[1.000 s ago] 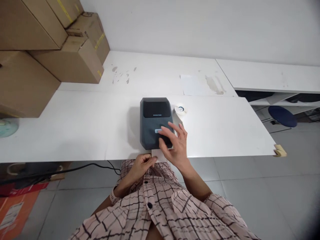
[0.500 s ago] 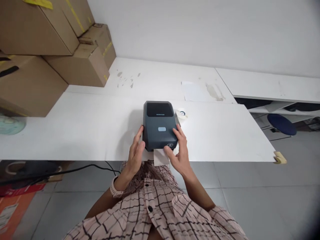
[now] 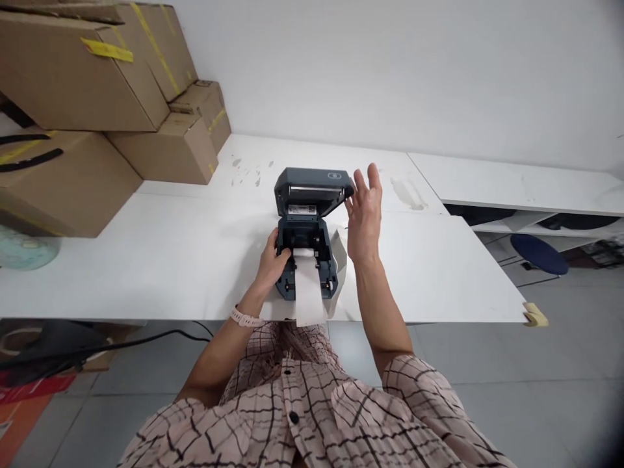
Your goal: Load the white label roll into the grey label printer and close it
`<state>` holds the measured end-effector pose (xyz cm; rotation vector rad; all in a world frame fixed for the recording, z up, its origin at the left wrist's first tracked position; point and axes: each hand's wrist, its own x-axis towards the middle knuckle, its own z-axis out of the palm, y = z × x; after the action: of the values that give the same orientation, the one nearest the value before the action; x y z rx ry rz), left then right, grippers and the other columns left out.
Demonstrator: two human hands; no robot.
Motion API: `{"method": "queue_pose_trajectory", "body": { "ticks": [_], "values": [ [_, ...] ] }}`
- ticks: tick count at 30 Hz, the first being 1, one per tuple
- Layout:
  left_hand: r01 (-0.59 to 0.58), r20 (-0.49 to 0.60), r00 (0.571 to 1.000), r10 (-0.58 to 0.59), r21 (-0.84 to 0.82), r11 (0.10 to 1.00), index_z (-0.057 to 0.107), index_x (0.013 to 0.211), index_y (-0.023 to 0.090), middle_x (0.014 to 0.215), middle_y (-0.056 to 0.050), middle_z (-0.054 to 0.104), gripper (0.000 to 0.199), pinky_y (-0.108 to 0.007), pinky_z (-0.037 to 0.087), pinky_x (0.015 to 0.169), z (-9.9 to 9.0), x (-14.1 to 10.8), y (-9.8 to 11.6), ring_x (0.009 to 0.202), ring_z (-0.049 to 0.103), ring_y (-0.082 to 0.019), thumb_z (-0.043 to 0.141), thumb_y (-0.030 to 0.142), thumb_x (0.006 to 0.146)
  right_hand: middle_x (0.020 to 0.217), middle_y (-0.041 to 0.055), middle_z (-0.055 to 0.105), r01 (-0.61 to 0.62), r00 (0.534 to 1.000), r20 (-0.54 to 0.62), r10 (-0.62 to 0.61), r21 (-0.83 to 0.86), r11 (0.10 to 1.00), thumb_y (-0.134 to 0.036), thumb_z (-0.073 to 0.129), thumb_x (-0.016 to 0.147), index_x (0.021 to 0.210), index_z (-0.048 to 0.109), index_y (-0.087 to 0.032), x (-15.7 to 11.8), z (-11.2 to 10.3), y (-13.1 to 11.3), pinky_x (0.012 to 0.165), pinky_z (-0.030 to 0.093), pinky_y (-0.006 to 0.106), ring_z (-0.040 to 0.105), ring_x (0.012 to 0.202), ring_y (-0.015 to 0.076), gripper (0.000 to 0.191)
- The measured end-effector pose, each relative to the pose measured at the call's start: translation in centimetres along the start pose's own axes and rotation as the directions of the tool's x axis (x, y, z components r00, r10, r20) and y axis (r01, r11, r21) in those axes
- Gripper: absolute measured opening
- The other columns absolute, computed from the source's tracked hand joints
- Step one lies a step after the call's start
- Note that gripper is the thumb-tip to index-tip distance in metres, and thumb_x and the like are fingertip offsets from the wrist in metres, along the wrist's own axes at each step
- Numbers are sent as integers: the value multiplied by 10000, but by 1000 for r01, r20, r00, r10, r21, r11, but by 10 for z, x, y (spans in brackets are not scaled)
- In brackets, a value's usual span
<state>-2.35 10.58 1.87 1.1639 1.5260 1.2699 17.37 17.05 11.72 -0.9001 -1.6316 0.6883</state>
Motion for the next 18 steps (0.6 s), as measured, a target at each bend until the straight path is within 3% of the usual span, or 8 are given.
{"method": "queue_pose_trajectory", "body": {
  "ticks": [5,8,11,13,14,16,18],
  "values": [
    [14,-24,1000,-11,123,992,436,1549,249,1553,-164,536,810,-541,457,1110,2,4,3,1406,516,-406,747,381,812,1748,-13,68,101,994,-29,-105,-127,987,-687,284,1035,1605,-221,-456,43,25,12,1252,261,637,78,1631,344,795],
    [2,-8,1000,-1,168,986,416,1567,261,1551,-164,538,897,-559,458,1096,1,6,9,1391,523,-429,789,314,753,1749,13,86,114,989,-78,-129,-179,977,-647,280,1045,1632,-179,-389,47,31,7,1263,242,636,56,1635,330,789],
    [-31,-1,999,32,181,983,415,1570,269,1510,-134,584,926,-555,455,1114,2,8,7,1377,544,-418,775,221,718,1683,68,328,139,989,-17,-150,-281,950,-565,298,1057,1657,142,-305,26,34,3,1257,292,599,264,1588,321,672],
    [-78,-5,997,80,164,983,436,1558,268,1476,-115,617,915,-546,438,1145,2,11,1,1387,543,-405,747,163,704,1499,111,582,145,982,171,-84,-381,913,-467,316,1068,1520,471,-254,6,37,5,1195,397,549,519,1426,324,523],
    [-94,-6,995,96,151,984,445,1552,266,1469,-109,623,906,-541,427,1162,3,12,-2,1397,538,-396,726,137,701,1369,129,681,157,951,308,-11,-451,879,-415,334,1069,1401,596,-229,-4,39,8,1158,432,525,616,1316,323,462],
    [-99,-12,995,102,131,986,448,1550,254,1488,-106,611,899,-532,403,1191,3,15,-9,1419,523,-377,677,92,697,1156,161,772,232,815,555,167,-577,784,-327,396,1060,1189,714,-176,-18,46,15,1136,424,501,710,1156,320,375],
    [-89,-22,995,92,113,990,437,1557,237,1526,-112,579,909,-524,383,1214,4,18,-13,1435,511,-355,638,61,689,1084,195,785,320,682,676,279,-619,717,-290,439,1052,1084,733,-135,-25,54,21,1143,383,515,730,1111,327,334]
  ]
}}
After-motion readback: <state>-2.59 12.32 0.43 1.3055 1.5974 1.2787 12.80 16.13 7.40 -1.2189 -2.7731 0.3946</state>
